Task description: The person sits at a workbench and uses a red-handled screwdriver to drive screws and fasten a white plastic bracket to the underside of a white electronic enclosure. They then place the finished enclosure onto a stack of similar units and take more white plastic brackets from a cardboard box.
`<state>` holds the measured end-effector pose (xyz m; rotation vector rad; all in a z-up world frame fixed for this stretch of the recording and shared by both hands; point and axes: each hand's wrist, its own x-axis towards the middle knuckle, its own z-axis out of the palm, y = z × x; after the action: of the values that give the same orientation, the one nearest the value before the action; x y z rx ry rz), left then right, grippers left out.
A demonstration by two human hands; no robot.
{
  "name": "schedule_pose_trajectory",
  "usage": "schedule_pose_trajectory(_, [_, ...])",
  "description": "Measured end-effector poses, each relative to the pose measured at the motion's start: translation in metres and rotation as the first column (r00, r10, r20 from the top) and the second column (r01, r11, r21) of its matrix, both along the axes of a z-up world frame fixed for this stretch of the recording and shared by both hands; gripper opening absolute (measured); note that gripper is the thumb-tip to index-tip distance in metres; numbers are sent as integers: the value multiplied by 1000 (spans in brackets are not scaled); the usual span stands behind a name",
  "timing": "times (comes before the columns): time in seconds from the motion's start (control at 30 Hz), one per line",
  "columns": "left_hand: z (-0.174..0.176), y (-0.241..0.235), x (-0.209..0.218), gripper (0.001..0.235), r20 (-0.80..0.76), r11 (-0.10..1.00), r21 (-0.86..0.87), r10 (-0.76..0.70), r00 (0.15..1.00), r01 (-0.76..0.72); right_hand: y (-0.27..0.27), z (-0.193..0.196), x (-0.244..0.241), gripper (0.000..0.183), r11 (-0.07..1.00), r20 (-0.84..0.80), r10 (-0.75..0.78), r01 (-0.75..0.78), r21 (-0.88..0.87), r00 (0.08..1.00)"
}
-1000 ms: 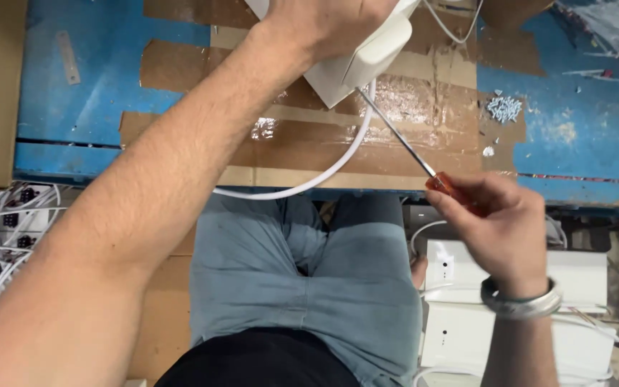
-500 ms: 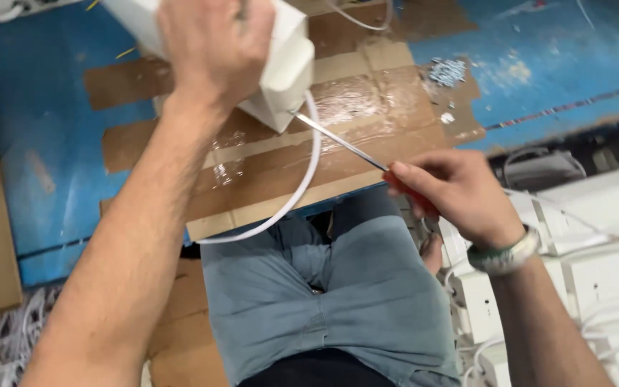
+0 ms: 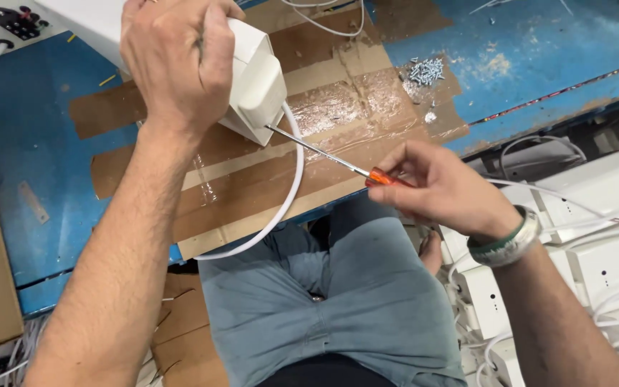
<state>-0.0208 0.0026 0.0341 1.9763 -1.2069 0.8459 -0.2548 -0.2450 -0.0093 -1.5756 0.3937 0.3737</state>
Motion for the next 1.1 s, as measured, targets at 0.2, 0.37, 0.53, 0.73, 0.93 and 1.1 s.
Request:
schedule_pose_trajectory(0.2, [-15, 4, 6, 25, 36, 995, -3, 98, 995, -98, 30, 25, -6, 27, 873, 162, -66, 136, -468, 985])
schedule_pose_trajectory(0.37, [-5, 1, 2, 26, -98, 996, -13, 89, 991, -91, -6, -22, -5, 25, 1000, -25, 2, -1, 13, 1000])
schedule_pose_trajectory(0.53, [-10, -1, 7, 25, -85, 994, -33, 99, 991, -102, 31, 13, -10, 28, 779, 467, 187, 159, -606, 864])
schedule_pose_trajectory(0.73, [-4, -1, 3, 23, -60, 992, -66, 103, 993, -107, -22, -48, -9, 24, 999, -31, -48, 48, 7, 998])
schedule_pose_trajectory(0.93, [-3, -2, 3, 22, -57, 992, -82, 92, 994, -96, 45, 21, -11, 24, 736, 391, 77, 212, -643, 917])
schedule_pose_trajectory(1.1, [-4, 1, -1, 20, -70, 989, -108, 92, 993, -99, 40, 3, -10, 20, 827, 403, -43, 259, -500, 914])
